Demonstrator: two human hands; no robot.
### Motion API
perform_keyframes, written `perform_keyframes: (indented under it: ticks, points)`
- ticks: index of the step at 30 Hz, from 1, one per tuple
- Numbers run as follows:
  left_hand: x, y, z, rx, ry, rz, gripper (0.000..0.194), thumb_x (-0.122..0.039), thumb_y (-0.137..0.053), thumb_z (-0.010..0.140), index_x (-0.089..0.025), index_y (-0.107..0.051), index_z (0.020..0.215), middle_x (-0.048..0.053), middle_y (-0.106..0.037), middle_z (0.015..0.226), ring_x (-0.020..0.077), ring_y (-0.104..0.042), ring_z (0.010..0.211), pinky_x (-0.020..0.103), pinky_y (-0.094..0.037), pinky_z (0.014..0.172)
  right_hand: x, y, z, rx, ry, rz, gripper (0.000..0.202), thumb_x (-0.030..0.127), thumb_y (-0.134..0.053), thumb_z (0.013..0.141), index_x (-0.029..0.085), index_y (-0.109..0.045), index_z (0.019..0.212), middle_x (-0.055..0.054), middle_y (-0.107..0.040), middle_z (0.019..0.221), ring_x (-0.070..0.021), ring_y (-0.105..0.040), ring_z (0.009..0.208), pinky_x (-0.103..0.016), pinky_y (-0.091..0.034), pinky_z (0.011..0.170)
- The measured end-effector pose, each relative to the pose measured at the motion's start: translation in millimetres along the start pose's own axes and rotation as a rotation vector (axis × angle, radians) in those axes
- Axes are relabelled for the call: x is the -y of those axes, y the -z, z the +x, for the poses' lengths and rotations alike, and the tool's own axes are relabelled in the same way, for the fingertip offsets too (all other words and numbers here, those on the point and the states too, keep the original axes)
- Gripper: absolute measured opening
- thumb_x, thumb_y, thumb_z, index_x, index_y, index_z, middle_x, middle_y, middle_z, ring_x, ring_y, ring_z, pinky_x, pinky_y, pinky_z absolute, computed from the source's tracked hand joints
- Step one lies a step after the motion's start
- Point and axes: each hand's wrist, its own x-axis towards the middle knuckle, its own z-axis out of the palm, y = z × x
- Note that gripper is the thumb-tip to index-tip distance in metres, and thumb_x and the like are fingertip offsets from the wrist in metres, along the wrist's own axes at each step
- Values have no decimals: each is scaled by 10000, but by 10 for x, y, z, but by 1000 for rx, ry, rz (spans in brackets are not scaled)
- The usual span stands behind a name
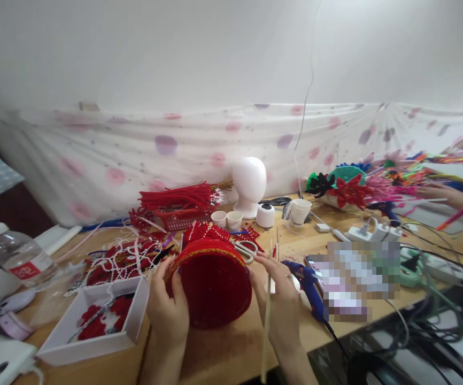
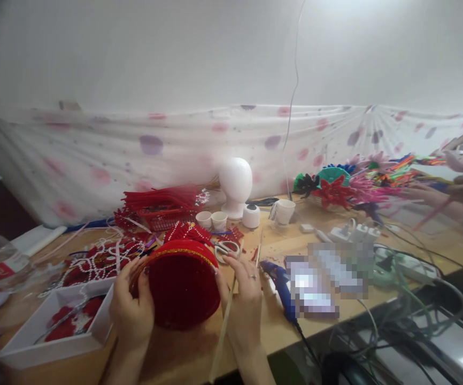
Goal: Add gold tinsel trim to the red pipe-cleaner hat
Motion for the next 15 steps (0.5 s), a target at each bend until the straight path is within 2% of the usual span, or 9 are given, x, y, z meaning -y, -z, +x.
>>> perform_keyframes:
  ticks: [2, 6, 11, 15]
  points:
    - [-3, -2, -4, -8, -34, -17, 283, -283, -505, 966, -117, -604, 1173, 174, -716, 1106, 263, -680, 1061, 392, -523, 926, -17, -55, -69, -44, 88, -72, 184, 287, -622, 941, 216, -685, 1098, -83, -717, 1081, -238, -637, 1032, -378, -514, 880]
    - [-3, 1, 9, -21, -120, 7, 185, -241, -503, 965, -122, -612, 1056, 161, -708, 1020, 250, -673, 1013, 390, -524, 917, -20, -80, -96, -59, 147, -101, 114, 219, -623, 942, 219, -705, 1021, -64, -726, 1016, -225, -620, 987, -361, -505, 847]
    - [-5, 4, 31, -21, -186, 36, 137, -175, -499, 964, -130, -602, 1042, 129, -695, 992, 213, -659, 979, 340, -519, 896, -38, -121, -87, -75, 200, -83, 96, 123, -637, 916, 205, -679, 941, -46, -730, 947, -204, -622, 909, -344, -501, 809]
    - [-8, 2, 34, -24, -197, 35, 132, -167, -501, 964, -132, -599, 1045, 122, -690, 991, 206, -654, 976, 332, -515, 894, -59, -149, -89, -72, 211, -61, 107, 104, -643, 902, 209, -664, 906, -40, -716, 932, -201, -622, 896, -338, -504, 788]
